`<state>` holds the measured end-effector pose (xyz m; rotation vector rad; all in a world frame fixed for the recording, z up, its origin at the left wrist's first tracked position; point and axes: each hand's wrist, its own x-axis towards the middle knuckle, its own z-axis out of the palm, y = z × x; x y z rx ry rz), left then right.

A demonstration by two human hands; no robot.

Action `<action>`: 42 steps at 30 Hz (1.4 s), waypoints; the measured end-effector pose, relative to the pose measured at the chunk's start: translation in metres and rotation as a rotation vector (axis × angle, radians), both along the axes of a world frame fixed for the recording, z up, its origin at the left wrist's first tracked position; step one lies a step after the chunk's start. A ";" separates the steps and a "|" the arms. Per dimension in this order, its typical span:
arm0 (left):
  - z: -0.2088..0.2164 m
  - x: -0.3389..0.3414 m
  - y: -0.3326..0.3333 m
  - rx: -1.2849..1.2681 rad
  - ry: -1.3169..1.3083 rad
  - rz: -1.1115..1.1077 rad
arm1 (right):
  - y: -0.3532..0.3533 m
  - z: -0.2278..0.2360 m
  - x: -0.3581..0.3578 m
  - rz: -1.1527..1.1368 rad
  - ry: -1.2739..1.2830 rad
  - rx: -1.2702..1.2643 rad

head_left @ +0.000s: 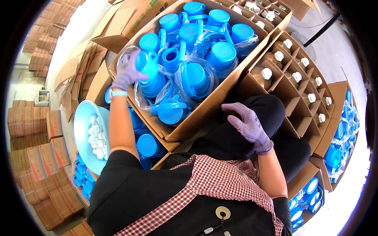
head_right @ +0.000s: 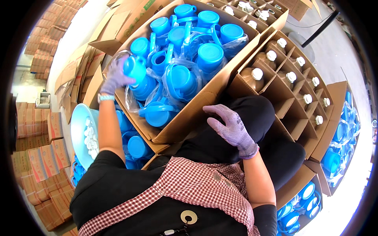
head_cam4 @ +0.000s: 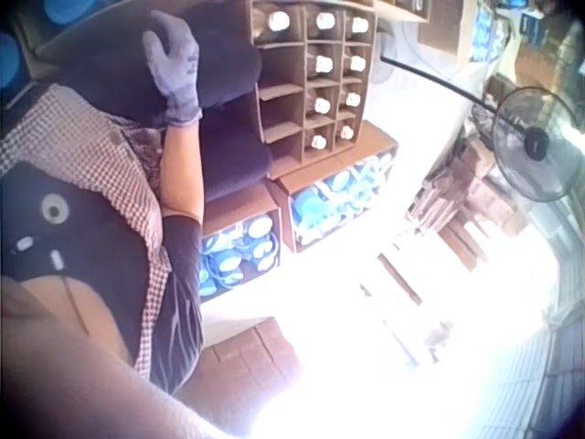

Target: The person places white caps onto small glass jars in a cardboard tray, then repeatedly assembles blue plastic containers by inserting a stainless steel inner vessel into a blue outer shell, securing the lid, and wrapping each unit in a clear plastic bag before placing it into a box.

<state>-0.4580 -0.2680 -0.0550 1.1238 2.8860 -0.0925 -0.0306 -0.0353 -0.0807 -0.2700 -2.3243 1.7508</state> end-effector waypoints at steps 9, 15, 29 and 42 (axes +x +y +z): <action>-0.055 0.022 -0.002 -0.039 -0.138 0.151 | 0.000 -0.005 -0.003 0.047 0.050 0.054; -0.046 0.042 0.152 0.583 -0.996 0.381 | 0.001 -0.004 -0.003 0.054 0.067 0.048; -0.056 -0.020 0.119 0.932 -1.308 0.367 | 0.009 -0.005 0.012 0.051 0.115 0.052; 0.134 0.122 0.106 0.834 -0.933 -0.172 | -0.002 -0.015 -0.013 -0.284 0.017 0.168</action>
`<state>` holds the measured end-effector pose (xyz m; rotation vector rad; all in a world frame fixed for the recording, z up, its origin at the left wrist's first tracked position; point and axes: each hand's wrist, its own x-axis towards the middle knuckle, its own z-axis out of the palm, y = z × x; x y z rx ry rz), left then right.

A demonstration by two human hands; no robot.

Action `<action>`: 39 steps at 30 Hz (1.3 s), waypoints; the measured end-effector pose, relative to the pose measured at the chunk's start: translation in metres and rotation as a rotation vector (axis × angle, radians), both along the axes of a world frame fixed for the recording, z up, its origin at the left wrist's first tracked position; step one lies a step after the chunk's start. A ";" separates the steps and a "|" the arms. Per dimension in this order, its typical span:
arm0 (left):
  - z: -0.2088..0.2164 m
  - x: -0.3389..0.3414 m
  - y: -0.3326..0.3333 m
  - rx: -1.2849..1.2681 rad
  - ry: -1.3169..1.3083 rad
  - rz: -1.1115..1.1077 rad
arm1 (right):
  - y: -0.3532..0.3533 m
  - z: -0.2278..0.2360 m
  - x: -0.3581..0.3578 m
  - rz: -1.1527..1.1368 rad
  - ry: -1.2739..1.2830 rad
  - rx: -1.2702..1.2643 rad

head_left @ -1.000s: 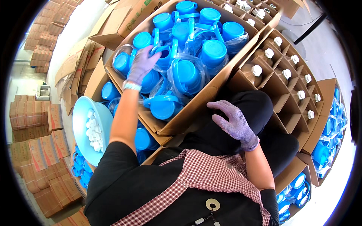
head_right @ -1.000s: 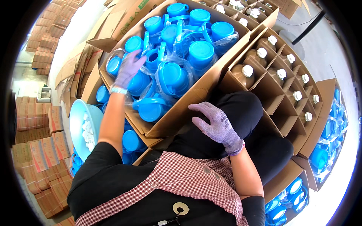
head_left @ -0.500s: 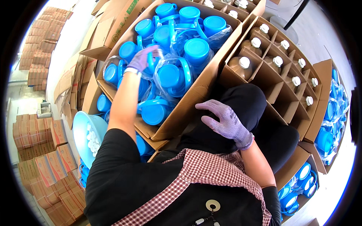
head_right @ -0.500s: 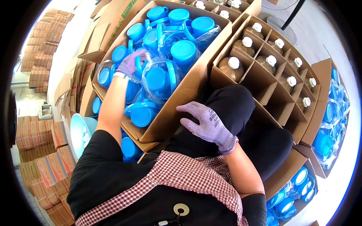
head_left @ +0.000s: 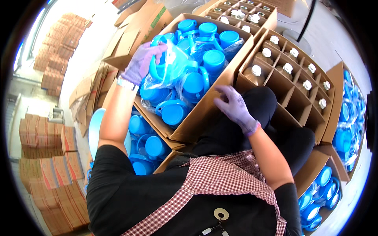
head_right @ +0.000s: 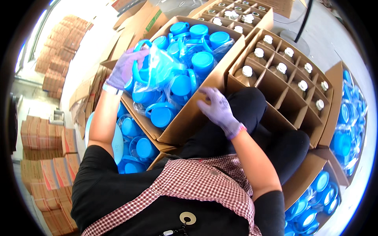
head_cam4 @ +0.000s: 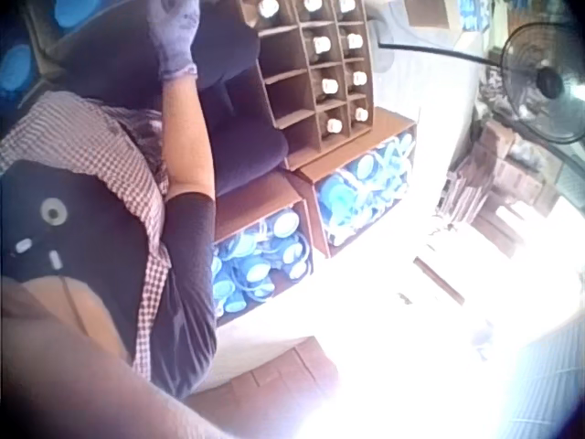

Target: The person places white caps onto small glass jars in a cardboard tray, then repeatedly assembles blue plastic containers by inserting a stainless steel inner vessel into a blue outer shell, securing the lid, and wrapping each unit in a clear plastic bag before placing it into a box.

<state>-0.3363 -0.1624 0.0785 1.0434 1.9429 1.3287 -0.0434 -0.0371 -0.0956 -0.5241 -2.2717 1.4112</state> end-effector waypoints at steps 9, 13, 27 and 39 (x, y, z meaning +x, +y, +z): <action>0.083 0.094 -0.058 0.126 0.075 0.035 | 0.002 0.011 -0.134 -0.151 -0.038 0.325; 0.129 0.106 -0.104 0.427 -0.193 0.040 | 0.021 0.073 -0.099 -0.044 0.605 0.227; 0.041 0.207 -0.028 0.200 0.309 -0.313 | -0.027 0.190 0.208 -0.182 0.946 -0.632; -0.053 0.269 0.191 0.243 -0.428 -0.907 | 0.046 0.001 0.268 -0.340 0.503 -0.905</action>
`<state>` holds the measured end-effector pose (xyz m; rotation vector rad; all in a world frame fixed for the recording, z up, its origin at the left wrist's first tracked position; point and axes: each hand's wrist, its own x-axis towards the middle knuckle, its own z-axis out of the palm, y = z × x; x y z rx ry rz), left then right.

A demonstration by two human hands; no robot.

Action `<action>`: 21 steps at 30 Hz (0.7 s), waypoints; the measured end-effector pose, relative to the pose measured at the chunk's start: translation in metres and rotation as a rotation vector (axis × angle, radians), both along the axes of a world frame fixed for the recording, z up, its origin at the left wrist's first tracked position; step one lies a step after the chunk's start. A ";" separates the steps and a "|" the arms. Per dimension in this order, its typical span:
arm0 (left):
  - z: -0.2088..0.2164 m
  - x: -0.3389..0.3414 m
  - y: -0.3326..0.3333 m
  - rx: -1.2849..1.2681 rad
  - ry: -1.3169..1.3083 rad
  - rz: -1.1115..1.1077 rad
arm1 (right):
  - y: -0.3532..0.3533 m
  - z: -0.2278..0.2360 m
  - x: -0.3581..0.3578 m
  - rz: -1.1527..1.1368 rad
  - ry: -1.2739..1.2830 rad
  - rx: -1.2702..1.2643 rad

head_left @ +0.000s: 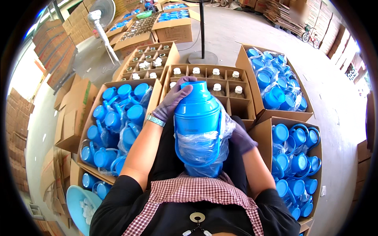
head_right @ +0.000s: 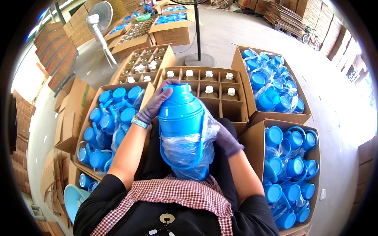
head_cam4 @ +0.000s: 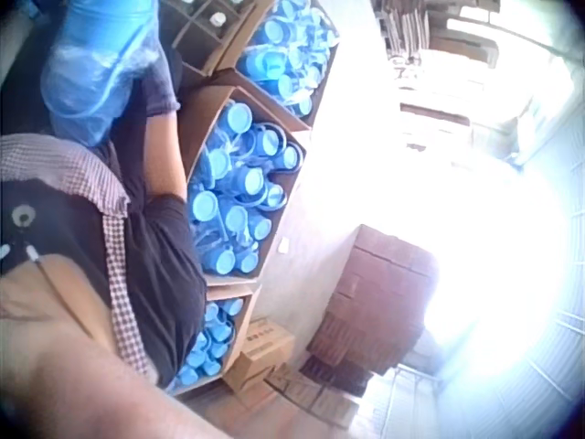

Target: The person places white caps onto small glass jars in a cardboard tray, then repeatedly assembles blue plastic containers by inserting a stainless steel inner vessel into a blue outer shell, securing the lid, and wrapping each unit in a clear plastic bag before placing it into a box.

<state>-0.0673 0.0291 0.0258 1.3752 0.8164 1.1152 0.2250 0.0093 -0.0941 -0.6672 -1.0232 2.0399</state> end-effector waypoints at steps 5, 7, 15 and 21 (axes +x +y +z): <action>-0.009 0.022 0.042 -0.026 0.144 -0.087 | -0.013 0.127 0.037 -0.691 -0.400 0.829; -0.022 0.036 0.059 -0.048 0.106 -0.113 | -0.004 0.143 0.006 -0.593 -0.642 1.220; -0.104 0.012 0.034 -0.288 -0.317 -0.039 | 0.017 0.106 -0.025 -0.417 -0.839 1.232; -0.096 -0.015 0.004 -0.076 -0.051 -0.010 | 0.065 -0.007 0.038 -0.392 -0.571 0.389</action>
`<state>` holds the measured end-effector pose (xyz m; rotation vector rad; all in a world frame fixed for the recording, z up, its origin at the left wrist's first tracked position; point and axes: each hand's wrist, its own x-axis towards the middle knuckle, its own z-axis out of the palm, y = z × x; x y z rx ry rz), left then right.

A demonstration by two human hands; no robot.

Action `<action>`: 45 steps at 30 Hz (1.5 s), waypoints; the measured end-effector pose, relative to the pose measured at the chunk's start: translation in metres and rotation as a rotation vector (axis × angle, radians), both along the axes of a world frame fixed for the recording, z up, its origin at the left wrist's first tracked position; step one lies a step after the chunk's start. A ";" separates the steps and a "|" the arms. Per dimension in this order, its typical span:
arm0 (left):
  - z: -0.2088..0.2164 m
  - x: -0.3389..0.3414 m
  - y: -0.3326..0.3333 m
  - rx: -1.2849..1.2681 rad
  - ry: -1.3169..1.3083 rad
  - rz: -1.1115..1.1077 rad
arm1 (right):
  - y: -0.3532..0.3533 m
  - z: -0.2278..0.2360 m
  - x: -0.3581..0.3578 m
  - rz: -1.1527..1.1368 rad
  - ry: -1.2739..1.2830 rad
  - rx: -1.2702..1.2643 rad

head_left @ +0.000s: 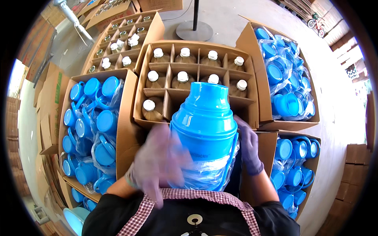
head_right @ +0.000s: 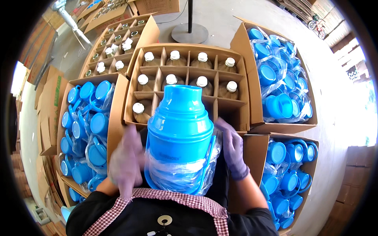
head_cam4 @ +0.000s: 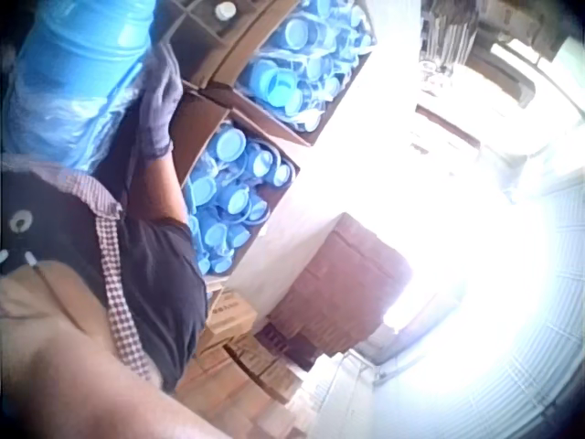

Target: The person places white caps onto small glass jars in a cardboard tray, then repeatedly assembles blue plastic containers by inserting a stainless steel inner vessel into a blue outer shell, securing the lid, and wrapping each unit in a clear plastic bag before placing it into a box.

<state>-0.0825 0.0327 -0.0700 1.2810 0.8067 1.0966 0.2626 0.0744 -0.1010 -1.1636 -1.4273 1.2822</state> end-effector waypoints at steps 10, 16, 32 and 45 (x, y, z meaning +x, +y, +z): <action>0.028 0.002 -0.003 0.096 0.382 0.122 | 0.020 0.037 -0.024 0.087 -0.204 0.438; 0.036 0.017 0.016 0.288 0.306 0.217 | 0.024 0.000 -0.016 0.222 -0.301 0.236; 0.052 0.030 -0.007 0.772 0.407 -0.103 | 0.021 0.011 -0.035 0.331 0.032 0.072; 0.071 0.030 0.021 0.306 0.220 0.041 | 0.034 0.020 -0.020 0.296 -0.099 0.272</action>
